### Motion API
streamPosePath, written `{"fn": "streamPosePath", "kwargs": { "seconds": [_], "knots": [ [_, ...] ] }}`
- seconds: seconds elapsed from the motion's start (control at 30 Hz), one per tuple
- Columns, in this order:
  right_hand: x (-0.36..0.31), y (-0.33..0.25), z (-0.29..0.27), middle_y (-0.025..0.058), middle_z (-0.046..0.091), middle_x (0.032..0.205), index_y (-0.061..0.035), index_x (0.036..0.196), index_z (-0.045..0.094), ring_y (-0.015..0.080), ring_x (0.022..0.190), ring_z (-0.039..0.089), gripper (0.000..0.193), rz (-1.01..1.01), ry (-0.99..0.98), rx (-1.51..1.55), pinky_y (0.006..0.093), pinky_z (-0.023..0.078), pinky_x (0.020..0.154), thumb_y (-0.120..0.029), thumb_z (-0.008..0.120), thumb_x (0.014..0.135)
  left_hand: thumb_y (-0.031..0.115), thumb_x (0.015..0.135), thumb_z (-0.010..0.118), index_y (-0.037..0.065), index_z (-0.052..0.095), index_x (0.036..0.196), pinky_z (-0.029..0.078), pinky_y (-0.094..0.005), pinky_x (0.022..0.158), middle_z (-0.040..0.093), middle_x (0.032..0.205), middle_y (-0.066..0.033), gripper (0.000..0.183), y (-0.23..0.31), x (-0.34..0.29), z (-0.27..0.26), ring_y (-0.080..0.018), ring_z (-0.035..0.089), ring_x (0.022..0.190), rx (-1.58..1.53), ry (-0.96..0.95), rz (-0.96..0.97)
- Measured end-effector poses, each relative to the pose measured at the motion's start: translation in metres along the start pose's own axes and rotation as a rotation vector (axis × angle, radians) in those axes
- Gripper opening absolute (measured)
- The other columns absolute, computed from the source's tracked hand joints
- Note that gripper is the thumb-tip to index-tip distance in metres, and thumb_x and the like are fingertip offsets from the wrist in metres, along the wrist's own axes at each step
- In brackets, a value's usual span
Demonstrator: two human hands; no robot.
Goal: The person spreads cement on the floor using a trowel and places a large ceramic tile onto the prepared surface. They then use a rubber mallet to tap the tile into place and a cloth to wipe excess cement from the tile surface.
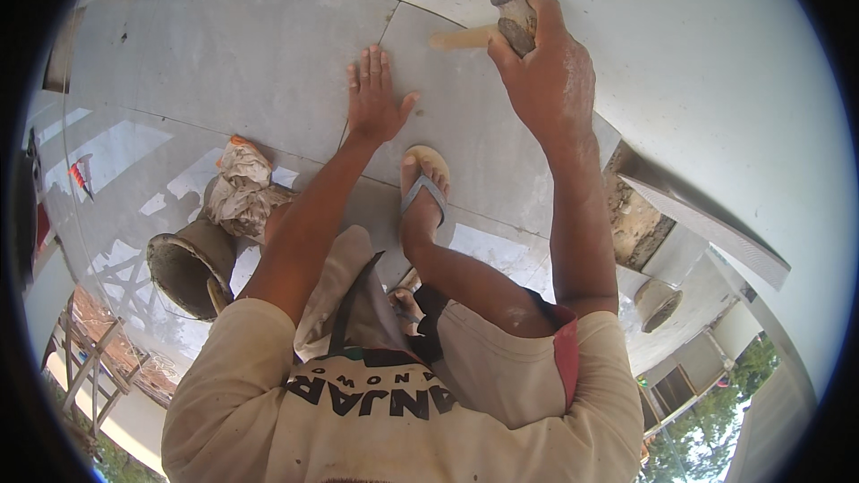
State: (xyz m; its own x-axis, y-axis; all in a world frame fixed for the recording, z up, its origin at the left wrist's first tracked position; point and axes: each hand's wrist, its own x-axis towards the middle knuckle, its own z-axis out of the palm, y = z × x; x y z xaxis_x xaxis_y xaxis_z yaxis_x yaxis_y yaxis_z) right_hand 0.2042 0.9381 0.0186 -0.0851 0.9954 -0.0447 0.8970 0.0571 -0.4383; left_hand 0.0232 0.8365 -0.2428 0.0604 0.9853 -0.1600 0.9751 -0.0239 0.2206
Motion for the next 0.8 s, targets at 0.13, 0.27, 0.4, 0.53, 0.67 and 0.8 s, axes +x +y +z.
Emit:
{"fn": "streamPosePath", "kwargs": {
  "seconds": [0.13, 0.27, 0.4, 0.53, 0.67, 0.8],
  "knots": [
    [-0.015, -0.005, 0.008, 0.019, 0.073, 0.094, -0.0077, 0.126, 0.056, 0.0389, 0.086, 0.073, 0.049, -0.011, 0.009, -0.025, 0.0454, 0.057, 0.076, -0.026, 0.077, 0.086, 0.057, 0.101, 0.045, -0.007, 0.015, 0.159, 0.008, -0.0524, 0.127, 0.011, 0.169, -0.0228, 0.091, -0.002, 0.0, 0.007, -0.0365, 0.007, 0.157, -0.066, 0.057, 0.012],
    [-0.022, -0.006, 0.014, 0.0189, 0.073, 0.094, -0.0084, 0.126, 0.056, 0.0387, 0.087, 0.073, 0.049, -0.092, 0.042, -0.029, 0.0452, 0.058, 0.076, -0.026, 0.077, 0.086, 0.05, 0.103, 0.047, -0.007, 0.021, 0.158, 0.011, -0.0531, 0.127, 0.014, 0.167, -0.0254, 0.083, -0.024, -0.004, 0.015, -0.0395, 0.011, 0.156, -0.198, 0.161, 0.067],
    [-0.018, -0.005, 0.008, 0.0188, 0.074, 0.094, -0.0081, 0.128, 0.056, 0.0372, 0.088, 0.074, 0.049, -0.004, 0.01, -0.001, 0.0453, 0.058, 0.076, -0.025, 0.078, 0.087, 0.046, 0.104, 0.048, -0.005, 0.031, 0.154, 0.014, -0.0578, 0.125, 0.022, 0.164, -0.0287, 0.074, -0.069, -0.025, 0.012, -0.0437, 0.018, 0.154, -0.178, 0.284, -0.047],
    [-0.022, -0.004, 0.007, 0.0178, 0.074, 0.094, -0.0072, 0.129, 0.056, 0.0341, 0.085, 0.075, 0.05, 0.018, 0.019, 0.012, 0.0431, 0.058, 0.075, -0.026, 0.078, 0.087, 0.042, 0.105, 0.047, -0.004, 0.037, 0.152, 0.016, -0.0615, 0.123, 0.028, 0.161, -0.0292, 0.067, -0.117, -0.042, 0.008, -0.0458, 0.023, 0.152, -0.159, 0.405, -0.146],
    [-0.027, -0.019, 0.004, 0.0174, 0.074, 0.095, -0.0073, 0.129, 0.058, 0.0329, 0.085, 0.074, 0.05, 0.041, -0.067, 0.074, 0.0415, 0.058, 0.075, -0.025, 0.078, 0.087, 0.042, 0.106, 0.044, -0.004, 0.035, 0.152, 0.015, -0.0602, 0.124, 0.028, 0.161, -0.0287, 0.066, -0.125, -0.052, 0.006, -0.0458, 0.023, 0.151, -0.129, 0.37, -0.201],
    [-0.047, -0.043, 0.006, 0.0181, 0.074, 0.098, -0.0077, 0.129, 0.058, 0.0328, 0.089, 0.074, 0.051, -0.051, -0.179, 0.212, 0.0404, 0.057, 0.076, -0.024, 0.079, 0.086, 0.04, 0.106, 0.044, -0.004, 0.037, 0.15, 0.015, -0.0596, 0.124, 0.03, 0.16, -0.028, 0.063, -0.124, -0.052, 0.006, -0.0452, 0.023, 0.151, -0.207, 0.411, -0.219]
  ]
}}
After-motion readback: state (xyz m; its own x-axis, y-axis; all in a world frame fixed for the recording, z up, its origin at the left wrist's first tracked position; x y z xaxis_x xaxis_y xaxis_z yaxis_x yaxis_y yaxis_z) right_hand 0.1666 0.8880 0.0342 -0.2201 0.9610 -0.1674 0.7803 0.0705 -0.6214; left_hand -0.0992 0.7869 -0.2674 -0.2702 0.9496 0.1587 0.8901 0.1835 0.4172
